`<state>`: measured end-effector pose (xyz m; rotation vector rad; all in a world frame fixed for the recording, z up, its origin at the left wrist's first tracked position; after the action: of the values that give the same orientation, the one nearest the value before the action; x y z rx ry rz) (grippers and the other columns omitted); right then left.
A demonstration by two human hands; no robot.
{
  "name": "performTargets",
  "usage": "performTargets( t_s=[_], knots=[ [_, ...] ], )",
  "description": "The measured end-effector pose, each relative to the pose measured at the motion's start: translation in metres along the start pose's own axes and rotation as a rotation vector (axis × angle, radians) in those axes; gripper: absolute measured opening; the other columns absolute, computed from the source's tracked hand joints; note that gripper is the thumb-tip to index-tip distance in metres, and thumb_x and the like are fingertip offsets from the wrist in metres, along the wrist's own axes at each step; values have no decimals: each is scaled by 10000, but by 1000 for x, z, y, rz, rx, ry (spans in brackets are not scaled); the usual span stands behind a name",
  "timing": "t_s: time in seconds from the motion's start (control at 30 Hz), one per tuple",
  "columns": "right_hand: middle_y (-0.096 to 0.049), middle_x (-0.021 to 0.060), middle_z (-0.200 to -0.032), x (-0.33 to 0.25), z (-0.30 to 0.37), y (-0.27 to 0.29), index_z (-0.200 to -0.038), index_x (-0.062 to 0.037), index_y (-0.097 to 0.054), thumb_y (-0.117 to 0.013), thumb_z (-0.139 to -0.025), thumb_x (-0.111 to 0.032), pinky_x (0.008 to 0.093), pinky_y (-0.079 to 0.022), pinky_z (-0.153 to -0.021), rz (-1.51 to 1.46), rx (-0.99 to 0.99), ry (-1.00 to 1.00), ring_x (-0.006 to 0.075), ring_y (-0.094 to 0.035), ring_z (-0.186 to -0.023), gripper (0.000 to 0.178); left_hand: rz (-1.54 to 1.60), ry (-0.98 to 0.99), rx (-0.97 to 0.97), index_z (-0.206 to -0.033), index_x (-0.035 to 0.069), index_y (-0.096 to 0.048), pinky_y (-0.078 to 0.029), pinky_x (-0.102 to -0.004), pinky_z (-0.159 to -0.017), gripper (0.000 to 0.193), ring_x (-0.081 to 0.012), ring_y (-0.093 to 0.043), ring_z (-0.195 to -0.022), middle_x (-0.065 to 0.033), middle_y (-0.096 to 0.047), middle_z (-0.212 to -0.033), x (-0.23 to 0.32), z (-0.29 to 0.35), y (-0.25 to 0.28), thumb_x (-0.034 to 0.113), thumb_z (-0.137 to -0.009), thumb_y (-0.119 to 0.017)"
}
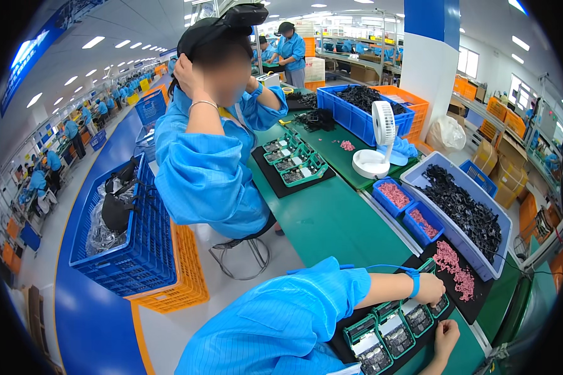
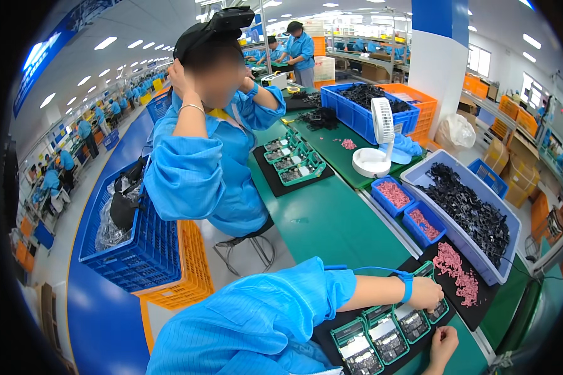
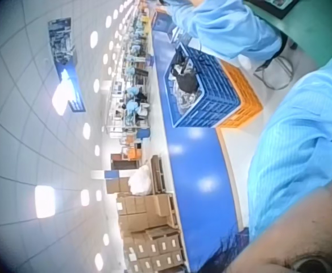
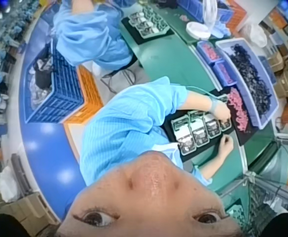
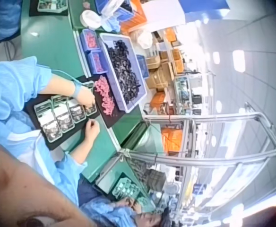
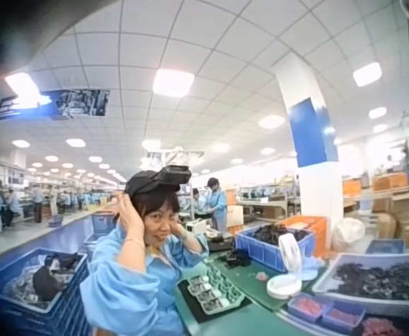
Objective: The person attaches small pink components onto circuit boards on a tray by hand, helps a coworker secure a cap on their head, and installs more pink components onto circuit boards on incoming trays.
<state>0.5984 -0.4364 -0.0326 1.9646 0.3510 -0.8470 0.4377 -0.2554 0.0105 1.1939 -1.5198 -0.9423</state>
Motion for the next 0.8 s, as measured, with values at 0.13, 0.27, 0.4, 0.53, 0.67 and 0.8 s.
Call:
performTargets(
  t_s=[0.13,0.27,0.4,0.53,0.67,0.8],
  knots=[
    [-524,79,-655,-3,-1,0,-726,13,-569,-654,-775,2,290,-409,-543,-5,-3,-13,156,-485,-558,98,13,37,-13,-843,143,-761,-531,-416,-692,134,-286,-623,-936,-79,-665,-928,0,1,-2,233,-785,-680],
    [-527,81,-654,-5,0,2,-730,15,-576,-656,-776,-1,289,-413,-543,11,-2,-9,159,-492,-556,94,-6,28,-38,-860,153,-763,-530,-412,-703,138,-282,-616,-955,-75,-660,-940,2,0,1,233,-788,-677],
    [-531,79,-651,-2,1,2,-733,22,-574,-651,-782,0,289,-419,-544,15,-3,4,150,-504,-563,94,-16,15,-40,-867,156,-764,-530,-416,-702,137,-285,-616,-955,-76,-656,-935,3,2,3,231,-793,-676],
    [-534,74,-643,-5,1,1,-736,28,-575,-645,-787,2,286,-421,-543,15,6,24,140,-505,-564,90,-23,19,-47,-867,154,-763,-530,-422,-697,138,-291,-622,-936,-83,-654,-930,4,2,5,234,-787,-684],
    [-536,73,-647,-2,-1,1,-741,29,-580,-642,-789,3,286,-422,-545,0,-3,4,137,-507,-569,83,-32,7,-46,-864,149,-763,-531,-423,-692,143,-295,-625,-926,-87,-654,-927,2,1,5,243,-783,-690],
    [-535,69,-643,-2,-3,0,-745,28,-583,-639,-792,1,285,-422,-547,-3,1,12,133,-501,-568,77,14,30,-30,-860,140,-760,-530,-414,-707,129,-293,-623,-925,-92,-650,-928,1,2,7,203,-784,-676]
  ],
)
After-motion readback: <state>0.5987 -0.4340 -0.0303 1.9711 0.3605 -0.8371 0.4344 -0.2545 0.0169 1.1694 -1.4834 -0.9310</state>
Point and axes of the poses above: each hand's wrist, its own z-axis away from the middle knuckle, its own y-axis out of the back of the hand, x = y × z, the point moved 1 cm from there along -z, towards the middle knuckle
